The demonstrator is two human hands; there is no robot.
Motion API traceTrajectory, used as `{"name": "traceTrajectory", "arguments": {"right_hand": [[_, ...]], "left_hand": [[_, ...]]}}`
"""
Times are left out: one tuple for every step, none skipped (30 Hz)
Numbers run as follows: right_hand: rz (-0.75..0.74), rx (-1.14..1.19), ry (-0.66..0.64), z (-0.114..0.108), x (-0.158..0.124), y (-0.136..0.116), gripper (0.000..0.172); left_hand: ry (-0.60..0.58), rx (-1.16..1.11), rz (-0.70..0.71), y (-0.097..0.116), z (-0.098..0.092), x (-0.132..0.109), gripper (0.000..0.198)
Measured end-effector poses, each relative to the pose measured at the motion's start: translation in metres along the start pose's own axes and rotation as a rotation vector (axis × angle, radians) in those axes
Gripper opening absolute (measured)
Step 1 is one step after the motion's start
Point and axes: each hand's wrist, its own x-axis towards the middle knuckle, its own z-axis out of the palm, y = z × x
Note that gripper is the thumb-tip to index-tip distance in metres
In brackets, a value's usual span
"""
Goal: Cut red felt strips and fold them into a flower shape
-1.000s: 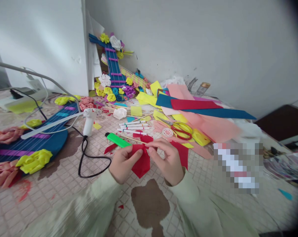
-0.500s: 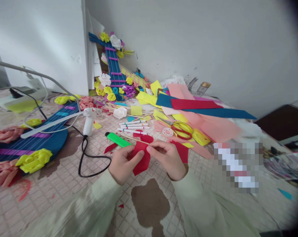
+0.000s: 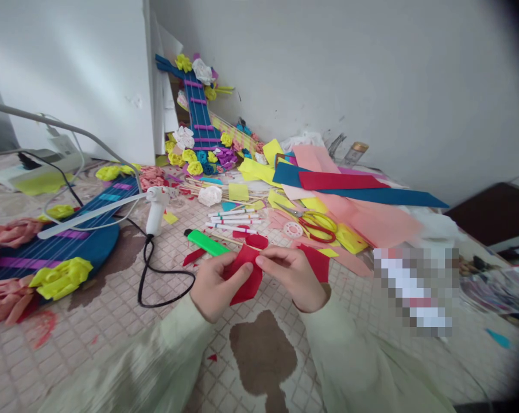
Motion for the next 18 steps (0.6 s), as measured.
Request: {"name": "traceTrajectory", "arguments": {"right_hand": [[-0.003,-0.001,-0.001,-0.0002,0.0001,0.0005,0.012],[-0.005,-0.001,-0.002,-0.0003,0.0002,0.0007,0.012],[-0.007,0.000,-0.005,-0.0004,0.0001,0.0009,0.011],[-0.008,0.004,-0.008,-0.0004,0.0000,0.0008,0.011],[-0.007,0.008,-0.013,-0.0003,-0.0002,0.0006,0.011],[-0.006,0.012,-0.017,-0.0002,-0.0004,0.0003,0.011],[-0.003,0.016,-0.016,-0.0001,-0.0006,-0.0001,0.011],[0.001,0.019,-0.013,0.0001,-0.0007,-0.0005,0.012],[0.006,0.024,-0.006,0.0002,-0.0008,-0.0008,0.012],[0.011,0.029,0.002,0.0003,-0.0008,-0.0012,0.013],[0.016,0.034,0.009,0.0004,-0.0007,-0.0014,0.013],[0.021,0.040,0.015,0.0005,-0.0007,-0.0016,0.014],[0.024,0.046,0.016,0.0006,-0.0007,-0.0018,0.013],[0.026,0.051,0.015,0.0007,-0.0008,-0.0020,0.013],[0.029,0.053,0.011,0.0008,-0.0008,-0.0022,0.012],[0.032,0.054,0.007,0.0009,-0.0009,-0.0023,0.012],[0.034,0.053,0.004,0.0010,-0.0010,-0.0024,0.011],[0.034,0.051,0.005,0.0010,-0.0010,-0.0023,0.011]], "left_hand": [[0.000,0.001,-0.003,0.0008,0.0000,-0.0002,0.023],[0.001,0.010,-0.007,0.0015,0.0000,-0.0004,0.023],[0.003,0.026,-0.010,0.0021,0.0000,-0.0006,0.023],[0.006,0.046,-0.011,0.0025,0.0000,-0.0006,0.023],[0.012,0.064,-0.008,0.0026,0.0000,-0.0006,0.023],[0.018,0.080,-0.003,0.0026,0.0001,-0.0006,0.023],[0.024,0.094,0.001,0.0025,0.0001,-0.0005,0.023],[0.028,0.106,0.005,0.0025,0.0002,-0.0004,0.023],[0.031,0.117,0.010,0.0025,0.0002,-0.0003,0.023],[0.035,0.127,0.015,0.0026,0.0003,-0.0004,0.023],[0.039,0.137,0.017,0.0028,0.0004,-0.0005,0.022],[0.042,0.145,0.019,0.0031,0.0005,-0.0006,0.022],[0.043,0.149,0.021,0.0034,0.0006,-0.0008,0.022],[0.044,0.152,0.024,0.0036,0.0007,-0.0011,0.021],[0.042,0.156,0.028,0.0038,0.0009,-0.0014,0.021],[0.039,0.162,0.030,0.0039,0.0011,-0.0016,0.021],[0.035,0.167,0.031,0.0040,0.0012,-0.0019,0.021],[0.032,0.170,0.030,0.0041,0.0014,-0.0020,0.022]]}}
